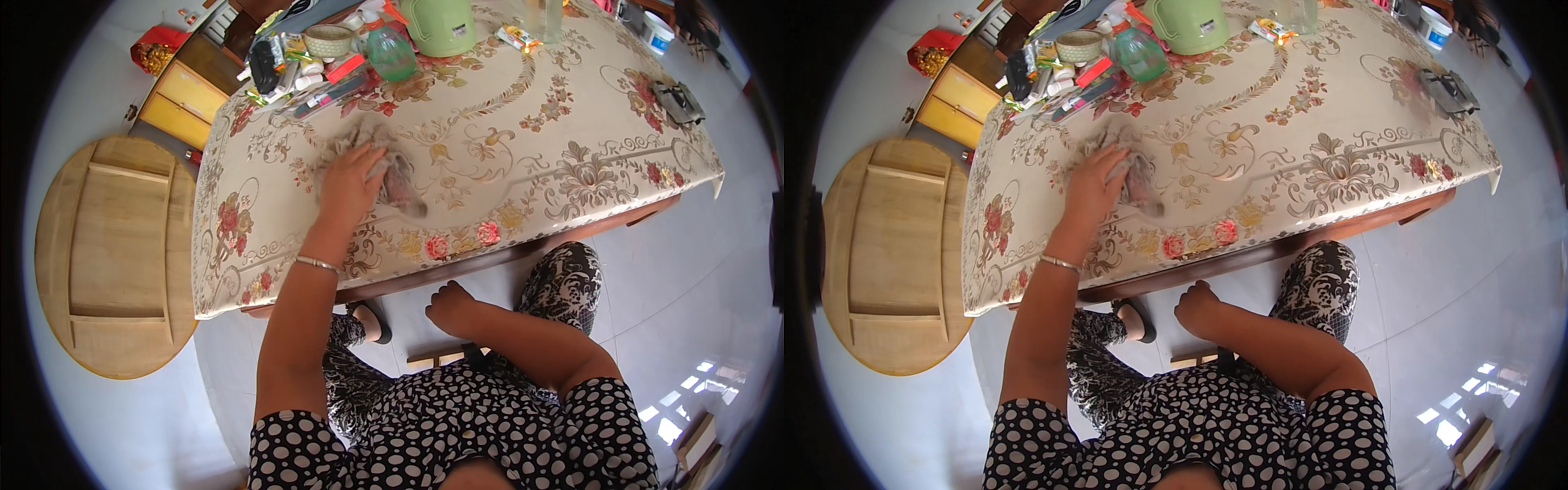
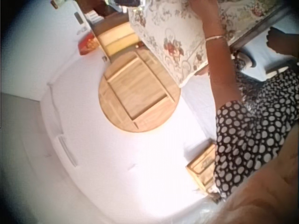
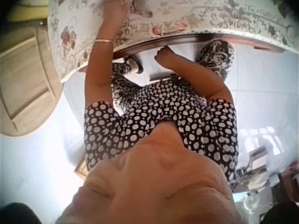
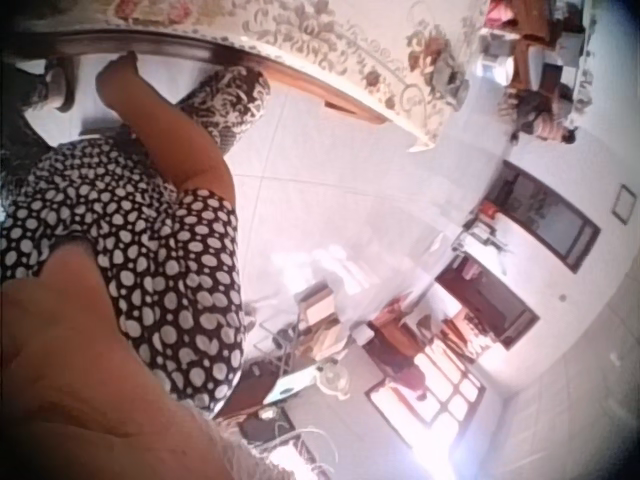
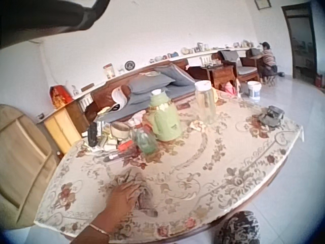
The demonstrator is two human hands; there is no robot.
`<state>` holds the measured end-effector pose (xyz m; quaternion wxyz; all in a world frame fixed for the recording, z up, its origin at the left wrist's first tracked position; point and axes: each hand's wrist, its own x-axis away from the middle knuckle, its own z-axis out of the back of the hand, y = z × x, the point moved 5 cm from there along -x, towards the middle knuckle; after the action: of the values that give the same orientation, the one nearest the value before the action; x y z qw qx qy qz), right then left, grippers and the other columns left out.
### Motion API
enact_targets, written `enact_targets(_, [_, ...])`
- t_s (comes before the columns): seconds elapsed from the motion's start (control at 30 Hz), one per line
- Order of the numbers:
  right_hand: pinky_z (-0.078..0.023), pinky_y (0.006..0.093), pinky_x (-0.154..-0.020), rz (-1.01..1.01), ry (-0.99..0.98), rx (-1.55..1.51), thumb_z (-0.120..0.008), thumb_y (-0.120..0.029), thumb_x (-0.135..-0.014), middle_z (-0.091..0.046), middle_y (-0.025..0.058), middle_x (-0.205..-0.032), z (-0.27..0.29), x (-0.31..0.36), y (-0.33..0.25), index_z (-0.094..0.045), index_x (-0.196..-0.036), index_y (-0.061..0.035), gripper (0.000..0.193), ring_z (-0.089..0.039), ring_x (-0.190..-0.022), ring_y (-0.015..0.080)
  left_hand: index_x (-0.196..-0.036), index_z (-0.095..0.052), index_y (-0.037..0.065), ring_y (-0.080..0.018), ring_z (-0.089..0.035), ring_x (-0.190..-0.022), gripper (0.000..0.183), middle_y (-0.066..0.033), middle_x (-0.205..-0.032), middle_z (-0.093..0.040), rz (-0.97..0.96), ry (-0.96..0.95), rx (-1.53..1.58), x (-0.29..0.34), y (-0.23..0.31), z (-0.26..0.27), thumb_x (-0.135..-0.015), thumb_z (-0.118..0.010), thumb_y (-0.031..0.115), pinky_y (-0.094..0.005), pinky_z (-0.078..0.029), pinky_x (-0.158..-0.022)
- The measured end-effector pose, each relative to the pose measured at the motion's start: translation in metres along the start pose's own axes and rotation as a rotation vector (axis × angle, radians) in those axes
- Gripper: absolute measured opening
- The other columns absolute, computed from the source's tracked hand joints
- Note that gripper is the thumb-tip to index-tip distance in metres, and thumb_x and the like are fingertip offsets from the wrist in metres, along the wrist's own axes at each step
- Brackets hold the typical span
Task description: The person wipes the surface of a dining table covered with a floral tablecloth using a cloth. The person moves around the table to clean different sections, including the edges and the center, while various items like bottles and containers remain on the table.
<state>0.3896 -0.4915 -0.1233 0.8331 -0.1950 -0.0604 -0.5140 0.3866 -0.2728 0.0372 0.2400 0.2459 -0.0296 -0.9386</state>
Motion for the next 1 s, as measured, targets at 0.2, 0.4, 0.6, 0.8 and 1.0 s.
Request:
enact_targets(0.2, [-0.043,0.0395,-0.072,0.054,0.087,-0.064,-0.061,-0.02,-0.074,-0.066,0.007,-0.084,0.004,0.006,-0.017,-0.07,-0.083,-0.0102,0.016,-0.062,-0.083,0.0234,-0.115,-0.064,0.014,-0.029,-0.056,-0.109,0.035,-0.0121,-0.122,-0.059,0.084,-0.008,-0.034,-0.041,-0.033,-0.018,-0.081,-0.065,0.021,-0.0393,-0.046,-0.092])
enact_targets(0.4, [-0.044,0.0396,-0.075,0.138,0.047,-0.067,-0.058,-0.016,-0.075,-0.064,0.0093,-0.087,0.009,0.014,-0.023,-0.066,-0.086,-0.0072,0.016,-0.06,-0.085,0.0254,-0.117,-0.063,0.016,-0.0271,-0.056,-0.111,0.036,-0.0108,-0.125,-0.058,0.168,-0.031,-0.166,-0.079,-0.057,-0.037,-0.083,-0.063,0.025,-0.0394,-0.046,-0.092])
enact_targets(0.6, [-0.043,0.0397,-0.077,0.011,-0.014,-0.007,-0.056,-0.016,-0.078,-0.064,0.0096,-0.09,0.007,-0.003,-0.002,-0.066,-0.088,-0.0079,0.016,-0.06,-0.088,0.0252,-0.118,-0.062,0.016,-0.0287,-0.055,-0.112,0.036,-0.0098,-0.126,-0.056,0.193,-0.04,-0.243,-0.08,-0.058,-0.041,-0.082,-0.061,0.021,-0.0397,-0.046,-0.092])
enact_targets(0.8, [-0.042,0.0401,-0.081,-0.03,-0.018,0.036,-0.057,-0.018,-0.08,-0.065,0.0081,-0.091,0.014,-0.007,0.006,-0.066,-0.091,-0.009,0.017,-0.06,-0.091,0.0247,-0.115,-0.062,0.01,-0.0321,-0.053,-0.114,0.036,-0.015,-0.125,-0.056,0.011,-0.067,-0.07,-0.02,-0.023,-0.01,-0.079,-0.06,0.012,-0.0389,-0.044,-0.095])
enact_targets(1.0, [-0.043,0.0404,-0.081,0.044,-0.081,0.027,-0.057,-0.018,-0.081,-0.066,0.0081,-0.09,0.004,-0.008,0.002,-0.066,-0.093,-0.0092,0.018,-0.062,-0.09,0.0258,-0.114,-0.062,0.007,-0.0355,-0.052,-0.115,0.04,-0.0172,-0.127,-0.054,-0.051,-0.119,-0.014,0.051,0.025,0.029,-0.075,-0.061,0.007,-0.0423,-0.041,-0.097])
